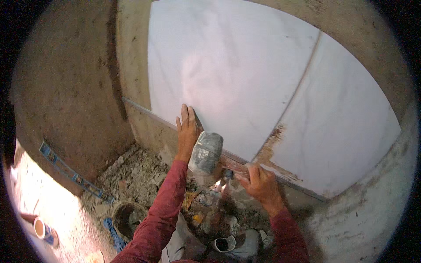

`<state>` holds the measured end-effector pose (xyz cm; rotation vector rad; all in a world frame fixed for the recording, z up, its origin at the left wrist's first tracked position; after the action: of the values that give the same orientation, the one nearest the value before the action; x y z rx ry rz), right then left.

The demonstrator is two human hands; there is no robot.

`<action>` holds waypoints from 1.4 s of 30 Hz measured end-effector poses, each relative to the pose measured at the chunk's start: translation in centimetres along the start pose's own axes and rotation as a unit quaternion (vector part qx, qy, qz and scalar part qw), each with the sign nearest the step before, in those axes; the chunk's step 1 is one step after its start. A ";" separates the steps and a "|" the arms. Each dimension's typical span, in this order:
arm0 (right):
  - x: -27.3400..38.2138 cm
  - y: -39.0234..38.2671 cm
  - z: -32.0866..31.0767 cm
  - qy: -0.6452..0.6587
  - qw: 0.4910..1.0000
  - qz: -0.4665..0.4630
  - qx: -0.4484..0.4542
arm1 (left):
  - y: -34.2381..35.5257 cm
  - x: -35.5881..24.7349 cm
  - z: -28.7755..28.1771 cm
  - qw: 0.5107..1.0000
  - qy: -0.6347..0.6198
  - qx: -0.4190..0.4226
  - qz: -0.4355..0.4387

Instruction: The person places a tile covered in mortar against a wall and hammers it into position using a mallet.

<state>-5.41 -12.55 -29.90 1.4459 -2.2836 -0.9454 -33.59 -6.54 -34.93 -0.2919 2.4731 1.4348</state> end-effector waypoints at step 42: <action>-34.1 -20.9 -39.0 0.561 0.642 0.211 -0.478 | 11.7 -67.7 -5.7 0.913 -0.002 -0.160 0.376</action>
<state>46.23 -3.25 -10.80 0.5738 -0.8008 -0.5867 26.04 -3.13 -0.52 0.6902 2.4398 2.1119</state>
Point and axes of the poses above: each hand's wrist, its own y-axis towards the middle knuckle, its own z-axis out of the palm, x = y × z, the point moved 8 cm from there along y, towards the middle knuckle
